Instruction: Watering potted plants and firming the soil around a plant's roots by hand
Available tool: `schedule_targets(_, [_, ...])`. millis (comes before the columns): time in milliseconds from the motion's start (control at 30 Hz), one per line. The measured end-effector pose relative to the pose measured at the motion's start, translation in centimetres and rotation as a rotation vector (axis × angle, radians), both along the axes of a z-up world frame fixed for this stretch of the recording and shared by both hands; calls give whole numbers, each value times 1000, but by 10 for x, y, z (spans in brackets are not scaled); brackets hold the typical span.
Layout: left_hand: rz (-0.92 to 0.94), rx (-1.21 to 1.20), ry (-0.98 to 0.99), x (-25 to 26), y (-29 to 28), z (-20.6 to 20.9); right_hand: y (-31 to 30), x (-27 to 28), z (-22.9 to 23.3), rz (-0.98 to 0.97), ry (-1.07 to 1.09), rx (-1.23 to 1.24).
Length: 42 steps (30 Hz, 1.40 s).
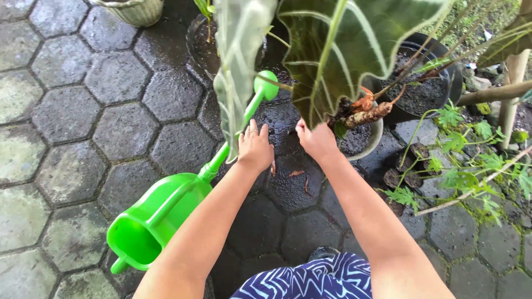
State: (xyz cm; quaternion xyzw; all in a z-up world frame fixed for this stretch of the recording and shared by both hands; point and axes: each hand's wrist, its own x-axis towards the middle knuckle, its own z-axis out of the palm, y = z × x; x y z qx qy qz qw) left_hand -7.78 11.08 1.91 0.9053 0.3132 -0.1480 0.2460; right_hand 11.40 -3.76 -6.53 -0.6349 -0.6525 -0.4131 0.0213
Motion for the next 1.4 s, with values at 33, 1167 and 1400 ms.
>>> schedule_targets(33, [-6,-2,-2,2,-7,0,-11,-14,21,-6,-2,-2])
schedule_targets(1167, [-246,299,67,-133,76,-26,122,-83,76,-455,1805,316])
schedule_targets(1400, [-110,235,261,-189,86,-63,166,-113,79,-393,1898,288])
